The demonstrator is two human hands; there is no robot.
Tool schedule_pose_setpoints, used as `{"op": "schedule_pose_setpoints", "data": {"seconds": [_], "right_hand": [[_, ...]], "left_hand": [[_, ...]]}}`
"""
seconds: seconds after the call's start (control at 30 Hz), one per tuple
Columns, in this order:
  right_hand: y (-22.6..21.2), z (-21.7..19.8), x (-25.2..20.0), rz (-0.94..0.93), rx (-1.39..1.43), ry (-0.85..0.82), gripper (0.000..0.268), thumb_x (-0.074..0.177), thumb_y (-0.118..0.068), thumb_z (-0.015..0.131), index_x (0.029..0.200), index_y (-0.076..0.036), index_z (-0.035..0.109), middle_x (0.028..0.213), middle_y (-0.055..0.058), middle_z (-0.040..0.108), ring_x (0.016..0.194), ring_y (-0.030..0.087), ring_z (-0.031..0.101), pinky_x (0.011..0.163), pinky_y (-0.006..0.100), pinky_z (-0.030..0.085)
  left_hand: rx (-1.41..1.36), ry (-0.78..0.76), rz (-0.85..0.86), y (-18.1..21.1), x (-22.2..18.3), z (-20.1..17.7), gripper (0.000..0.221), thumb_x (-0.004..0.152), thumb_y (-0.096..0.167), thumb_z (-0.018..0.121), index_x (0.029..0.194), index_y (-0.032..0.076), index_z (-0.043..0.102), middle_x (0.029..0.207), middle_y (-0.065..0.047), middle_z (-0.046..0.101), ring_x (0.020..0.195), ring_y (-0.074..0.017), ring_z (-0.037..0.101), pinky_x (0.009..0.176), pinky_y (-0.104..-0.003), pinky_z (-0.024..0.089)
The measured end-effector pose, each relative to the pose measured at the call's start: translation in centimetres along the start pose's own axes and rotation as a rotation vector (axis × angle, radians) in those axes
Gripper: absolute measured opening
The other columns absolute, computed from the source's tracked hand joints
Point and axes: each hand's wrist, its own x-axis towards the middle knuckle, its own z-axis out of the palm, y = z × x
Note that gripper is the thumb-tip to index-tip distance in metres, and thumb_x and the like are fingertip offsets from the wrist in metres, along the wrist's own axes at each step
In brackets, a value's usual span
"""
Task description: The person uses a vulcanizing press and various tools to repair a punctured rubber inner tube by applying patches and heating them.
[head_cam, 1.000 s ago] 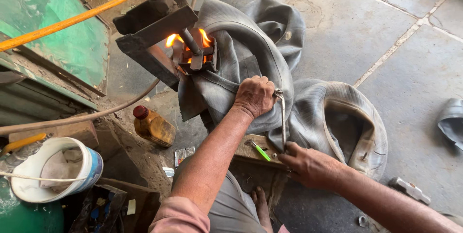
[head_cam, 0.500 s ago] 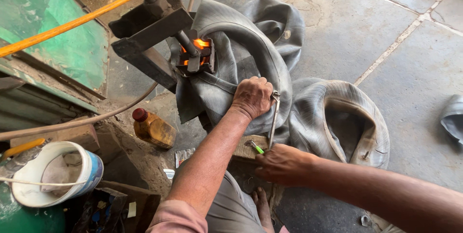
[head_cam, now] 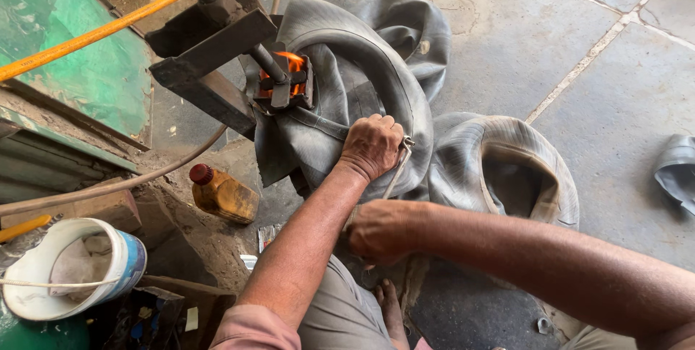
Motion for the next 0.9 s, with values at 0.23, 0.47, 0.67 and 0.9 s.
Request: {"op": "schedule_pose_setpoints", "data": {"seconds": [0.23, 0.47, 0.67, 0.9], "right_hand": [[1.2, -3.7, -3.6, -0.174, 0.409, 0.395, 0.028, 0.094, -0.035, 0.072, 0.089, -0.008, 0.073, 0.086, 0.005, 0.075, 0.075, 0.019, 0.074, 0.068, 0.035, 0.061], [5.4, -8.9, -6.4, -0.113, 0.424, 1.012, 0.025, 0.091, -0.023, 0.074, 0.107, -0.003, 0.073, 0.098, 0.010, 0.075, 0.089, 0.018, 0.074, 0.077, 0.032, 0.062], [12.5, -7.7, -8.9, 0.191, 1.161, 1.380, 0.015, 0.102, -0.020, 0.069, 0.104, -0.005, 0.070, 0.093, 0.008, 0.071, 0.074, 0.013, 0.063, 0.069, 0.035, 0.054], [16.1, -5.7, -13.7, 0.242, 1.676, 1.592, 0.023, 0.102, -0.022, 0.062, 0.117, -0.006, 0.067, 0.100, 0.015, 0.072, 0.068, 0.018, 0.068, 0.067, 0.042, 0.067]], "left_hand": [[-0.025, 0.063, 0.060, -0.5, -0.2, 0.3, 0.027, 0.080, 0.037, 0.077, 0.071, 0.015, 0.063, 0.074, -0.003, 0.062, 0.072, -0.0191, 0.064, 0.062, -0.036, 0.053], [0.014, 0.155, 0.097, -0.3, -0.2, 0.0, 0.020, 0.067, 0.034, 0.073, 0.066, 0.017, 0.062, 0.069, 0.000, 0.060, 0.069, -0.0177, 0.063, 0.062, -0.037, 0.053], [-0.047, 0.141, 0.087, -0.1, -0.7, 0.5, 0.017, 0.079, 0.021, 0.072, 0.068, 0.014, 0.060, 0.070, -0.001, 0.057, 0.067, -0.0182, 0.060, 0.061, -0.036, 0.051], [-0.054, 0.144, 0.100, 0.0, -0.4, -0.4, 0.019, 0.076, 0.015, 0.076, 0.066, 0.015, 0.060, 0.067, -0.002, 0.057, 0.066, -0.0187, 0.061, 0.061, -0.035, 0.051]]}}
